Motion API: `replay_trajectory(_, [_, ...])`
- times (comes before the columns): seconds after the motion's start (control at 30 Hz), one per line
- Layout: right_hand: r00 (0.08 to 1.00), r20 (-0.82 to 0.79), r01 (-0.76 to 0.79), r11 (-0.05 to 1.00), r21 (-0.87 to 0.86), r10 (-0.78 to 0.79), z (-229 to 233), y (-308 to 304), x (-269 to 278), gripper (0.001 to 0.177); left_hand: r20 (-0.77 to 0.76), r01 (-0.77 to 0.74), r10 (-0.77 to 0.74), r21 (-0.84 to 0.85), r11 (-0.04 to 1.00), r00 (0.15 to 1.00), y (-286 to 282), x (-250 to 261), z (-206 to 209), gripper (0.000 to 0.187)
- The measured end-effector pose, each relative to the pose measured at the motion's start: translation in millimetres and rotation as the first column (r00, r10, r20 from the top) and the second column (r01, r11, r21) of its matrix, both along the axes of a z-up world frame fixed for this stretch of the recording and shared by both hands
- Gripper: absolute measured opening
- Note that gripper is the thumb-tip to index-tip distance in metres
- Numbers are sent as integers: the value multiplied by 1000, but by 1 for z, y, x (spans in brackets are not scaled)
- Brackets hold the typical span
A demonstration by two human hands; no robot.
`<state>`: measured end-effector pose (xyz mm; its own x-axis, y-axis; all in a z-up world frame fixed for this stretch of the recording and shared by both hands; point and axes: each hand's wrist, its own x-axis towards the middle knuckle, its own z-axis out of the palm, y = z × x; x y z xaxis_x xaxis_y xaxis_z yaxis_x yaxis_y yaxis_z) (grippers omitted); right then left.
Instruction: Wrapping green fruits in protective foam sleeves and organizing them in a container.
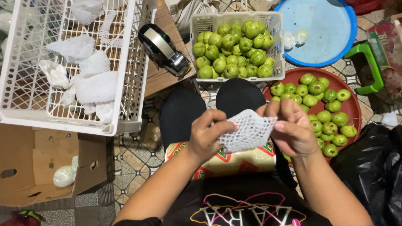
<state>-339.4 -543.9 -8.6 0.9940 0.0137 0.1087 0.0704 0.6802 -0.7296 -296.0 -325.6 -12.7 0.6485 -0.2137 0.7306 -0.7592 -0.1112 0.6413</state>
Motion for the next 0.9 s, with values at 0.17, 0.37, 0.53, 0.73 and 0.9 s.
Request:
replay_trajectory(0.17, [995,-29,-93,996,-13,93,-24,-14,-4,28,-157,5,-27,-143,990,987,3,0,0,11])
replay_trajectory(0.37, [932,-292,-327,850,-413,216,-34,-11,-12,50,106,-34,44,-98,995,993,5,3,-10,23])
replay_trajectory(0.53, [822,-545,-377,875,-305,164,0,2,-15,54,391,-45,45,-9,999,919,-1,1,-6,27])
replay_trajectory(0.73, [758,-597,-412,902,-127,262,-4,-4,-4,29,351,-7,11,-13,1000,936,0,-5,5,12])
replay_trajectory(0.9, [926,-371,-159,815,-557,-73,23,-4,7,21,-376,69,-130,-171,983,917,3,-4,6,33])
